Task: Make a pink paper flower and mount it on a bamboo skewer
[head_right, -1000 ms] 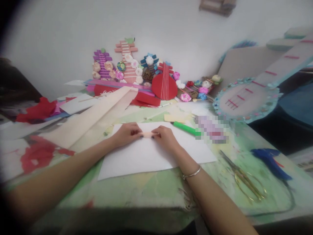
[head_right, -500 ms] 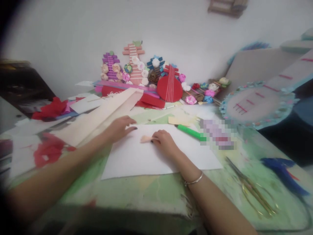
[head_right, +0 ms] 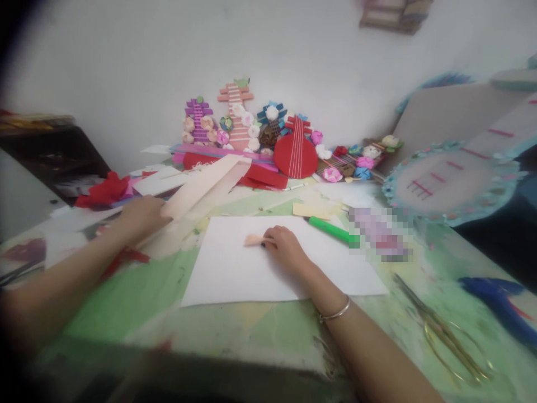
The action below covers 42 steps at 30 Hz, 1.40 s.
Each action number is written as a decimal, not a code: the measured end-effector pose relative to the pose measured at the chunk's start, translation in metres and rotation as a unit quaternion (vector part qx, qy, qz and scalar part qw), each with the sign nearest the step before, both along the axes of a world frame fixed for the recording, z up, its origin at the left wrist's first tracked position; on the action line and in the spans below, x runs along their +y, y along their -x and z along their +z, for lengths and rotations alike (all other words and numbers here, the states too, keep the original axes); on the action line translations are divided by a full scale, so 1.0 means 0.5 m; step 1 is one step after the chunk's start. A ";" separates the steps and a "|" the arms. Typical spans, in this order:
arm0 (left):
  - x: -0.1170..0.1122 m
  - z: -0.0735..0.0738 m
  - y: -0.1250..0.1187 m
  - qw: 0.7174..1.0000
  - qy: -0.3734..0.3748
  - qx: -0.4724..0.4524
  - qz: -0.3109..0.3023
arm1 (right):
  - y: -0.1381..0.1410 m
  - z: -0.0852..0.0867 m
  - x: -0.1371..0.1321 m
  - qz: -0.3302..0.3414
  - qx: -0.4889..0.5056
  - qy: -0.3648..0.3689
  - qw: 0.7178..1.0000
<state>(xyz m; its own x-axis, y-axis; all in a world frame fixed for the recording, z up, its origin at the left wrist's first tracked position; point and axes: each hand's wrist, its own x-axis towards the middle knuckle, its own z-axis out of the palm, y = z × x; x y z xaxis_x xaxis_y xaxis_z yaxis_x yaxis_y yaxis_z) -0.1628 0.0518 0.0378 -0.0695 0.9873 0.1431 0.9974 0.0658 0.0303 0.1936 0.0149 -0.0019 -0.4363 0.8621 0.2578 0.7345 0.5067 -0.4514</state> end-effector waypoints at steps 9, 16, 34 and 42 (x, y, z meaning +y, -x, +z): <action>-0.072 -0.054 -0.179 0.977 -0.046 0.133 -0.161 | 0.001 -0.004 0.001 -0.004 0.003 0.000 1.000; -0.057 -0.070 -0.197 0.962 -0.084 0.129 -0.224 | 0.001 0.004 -0.005 -0.005 0.000 0.011 1.000; 0.155 0.008 0.061 0.999 0.028 0.033 -0.018 | -0.001 0.002 -0.002 -0.001 0.010 0.011 1.000; 0.205 -0.016 0.069 0.997 0.039 -0.039 -0.047 | -0.006 -0.003 0.002 0.004 0.015 0.010 1.000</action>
<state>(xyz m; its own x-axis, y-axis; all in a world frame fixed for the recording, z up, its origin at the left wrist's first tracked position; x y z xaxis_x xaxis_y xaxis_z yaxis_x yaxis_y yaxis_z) -0.1973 0.1542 0.0300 0.0161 0.9979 0.0624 0.9940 -0.0227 0.1072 0.1965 0.0159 -0.0034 -0.4361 0.8635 0.2531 0.7165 0.5034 -0.4828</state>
